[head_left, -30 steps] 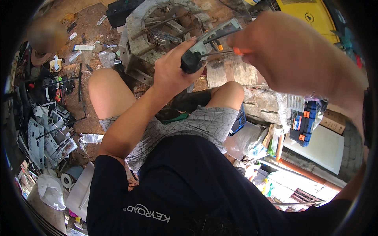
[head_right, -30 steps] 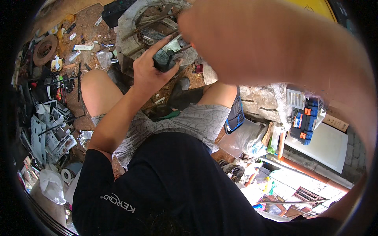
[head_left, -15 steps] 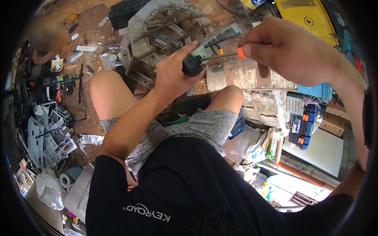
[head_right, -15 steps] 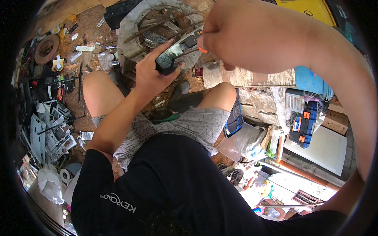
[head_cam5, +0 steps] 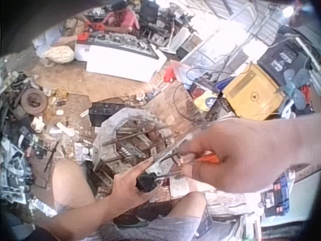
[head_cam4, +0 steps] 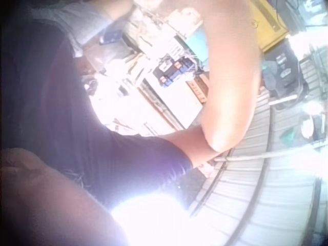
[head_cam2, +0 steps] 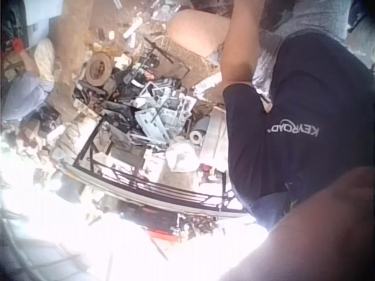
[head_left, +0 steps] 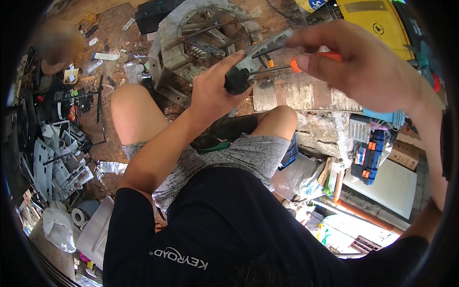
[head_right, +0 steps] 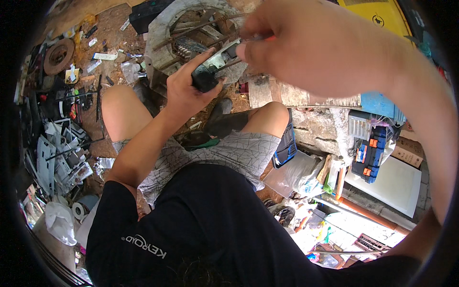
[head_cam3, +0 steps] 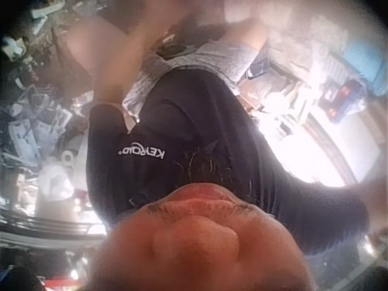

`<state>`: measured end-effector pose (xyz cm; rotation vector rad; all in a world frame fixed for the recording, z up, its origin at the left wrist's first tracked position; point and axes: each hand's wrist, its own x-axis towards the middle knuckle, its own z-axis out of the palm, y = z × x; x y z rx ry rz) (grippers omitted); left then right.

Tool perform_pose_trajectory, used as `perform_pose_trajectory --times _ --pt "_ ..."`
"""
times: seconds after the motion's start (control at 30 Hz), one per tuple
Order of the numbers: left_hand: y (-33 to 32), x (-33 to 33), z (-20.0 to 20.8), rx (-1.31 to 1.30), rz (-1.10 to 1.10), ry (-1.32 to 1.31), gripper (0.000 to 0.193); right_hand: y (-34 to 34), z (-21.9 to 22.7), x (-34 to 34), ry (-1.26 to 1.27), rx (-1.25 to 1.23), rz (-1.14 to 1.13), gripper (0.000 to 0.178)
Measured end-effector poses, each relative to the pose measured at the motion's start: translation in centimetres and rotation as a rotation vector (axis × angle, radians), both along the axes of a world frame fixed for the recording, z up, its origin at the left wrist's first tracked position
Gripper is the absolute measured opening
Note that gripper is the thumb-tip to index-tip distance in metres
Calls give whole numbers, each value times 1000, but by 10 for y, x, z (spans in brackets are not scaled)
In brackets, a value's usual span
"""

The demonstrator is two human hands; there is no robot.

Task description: The person uses a screwdriver to remove screws and disassemble the metal casing of an electronic device, then removes internal components and circuit boards.

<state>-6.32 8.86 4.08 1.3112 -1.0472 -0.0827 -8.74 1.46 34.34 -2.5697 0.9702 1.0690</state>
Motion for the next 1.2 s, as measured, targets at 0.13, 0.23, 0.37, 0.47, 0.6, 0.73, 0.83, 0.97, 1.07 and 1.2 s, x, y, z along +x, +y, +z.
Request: perform_pose_trajectory --times 0.13,0.23,0.37,0.47,0.6,0.73,0.83,0.97,1.07,1.2 --pt "1 1 -3 -20 -2 -18 67 0 -3 -2 104 -126 -34 29" --pt "1 -2 -3 -25 -20 -4 67 -3 -8 -29 -24 -213 598 29" --pt "0 2 0 5 0 -6 68 -6 -22 -40 6 -457 1350 36" --pt "2 2 0 7 5 23 68 -12 -24 -39 -157 -394 1316 33" --pt "0 1 0 -12 -8 36 67 -10 -21 -29 -572 -29 841 28" --pt "0 3 5 -10 -21 69 64 -26 -25 -47 -696 -21 677 23" --pt "3 3 5 26 -19 25 64 -29 -27 -58 -701 -41 552 25" --pt "3 3 2 32 -30 6 64 -32 -33 -62 -680 -55 489 32" --pt "2 3 -2 16 -5 15 65 -5 -9 -32 -200 -252 333 24" --pt "1 2 -1 6 32 17 63 -20 -14 -43 -466 -154 798 16"
